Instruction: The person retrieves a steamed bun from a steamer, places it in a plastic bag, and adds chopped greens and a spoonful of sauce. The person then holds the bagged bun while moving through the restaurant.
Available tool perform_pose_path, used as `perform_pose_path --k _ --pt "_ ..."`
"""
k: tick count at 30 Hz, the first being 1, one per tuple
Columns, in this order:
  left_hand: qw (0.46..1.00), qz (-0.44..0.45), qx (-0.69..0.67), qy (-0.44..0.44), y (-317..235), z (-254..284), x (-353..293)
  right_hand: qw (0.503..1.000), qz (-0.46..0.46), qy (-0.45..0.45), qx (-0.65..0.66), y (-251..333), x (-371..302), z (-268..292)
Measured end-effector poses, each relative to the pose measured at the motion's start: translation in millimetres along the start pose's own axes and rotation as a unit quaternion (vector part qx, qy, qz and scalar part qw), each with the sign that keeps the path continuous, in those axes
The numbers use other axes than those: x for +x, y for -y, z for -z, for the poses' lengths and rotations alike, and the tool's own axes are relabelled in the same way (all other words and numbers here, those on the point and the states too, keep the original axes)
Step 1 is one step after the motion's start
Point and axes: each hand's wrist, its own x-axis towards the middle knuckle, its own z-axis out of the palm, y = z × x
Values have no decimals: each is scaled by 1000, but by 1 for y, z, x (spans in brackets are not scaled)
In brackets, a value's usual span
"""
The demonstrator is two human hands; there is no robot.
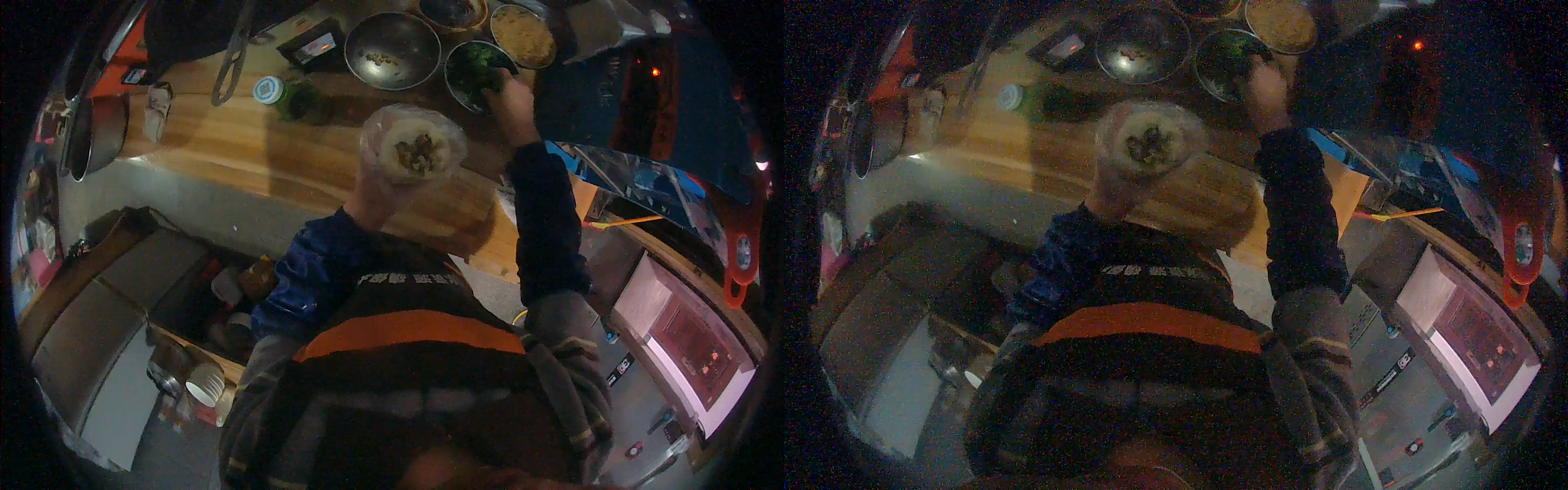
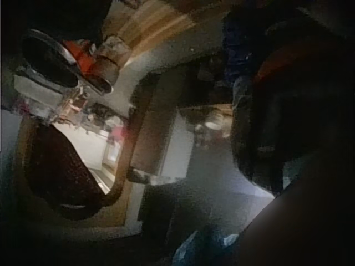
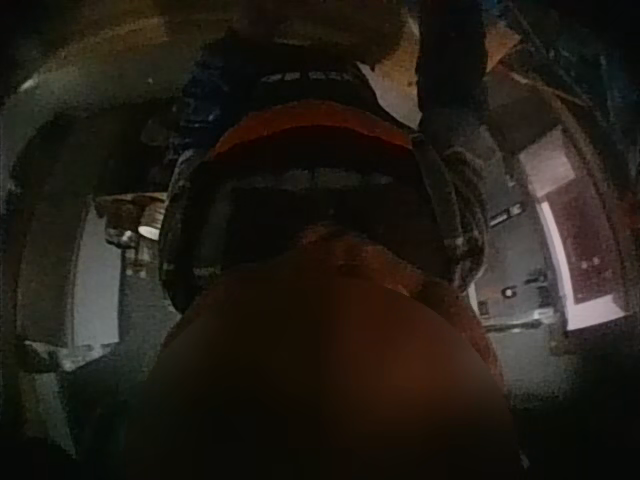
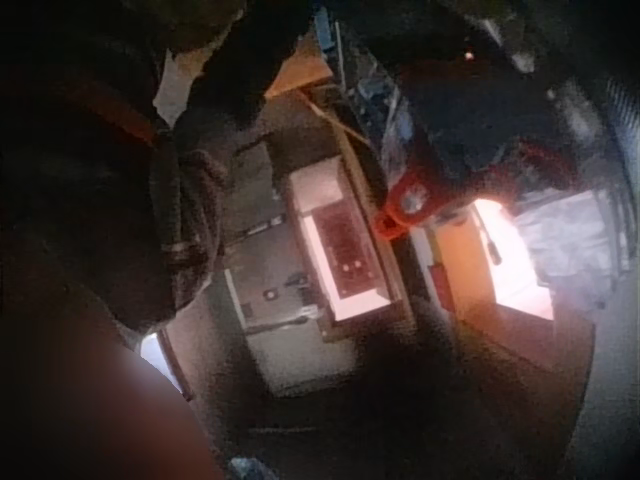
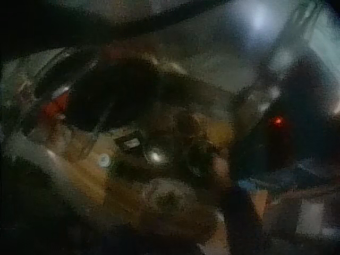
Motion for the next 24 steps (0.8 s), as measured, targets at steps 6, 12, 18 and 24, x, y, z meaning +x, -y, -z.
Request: perform_pose_path --k 6,12,18,24 --pt "994 38 -98 -10 8 -5 2 995 -45 31 85 -5 9 -6" --pt "970 70 -232 11 7 -14 19 951 -141 68 268 5 13 34" --pt "998 -48 13 -24 9 -22 45 928 -41 68 365 63 -18 108" --pt "951 -226 204 -58 2 -28 61 954 174 91 226 110 -50 133"
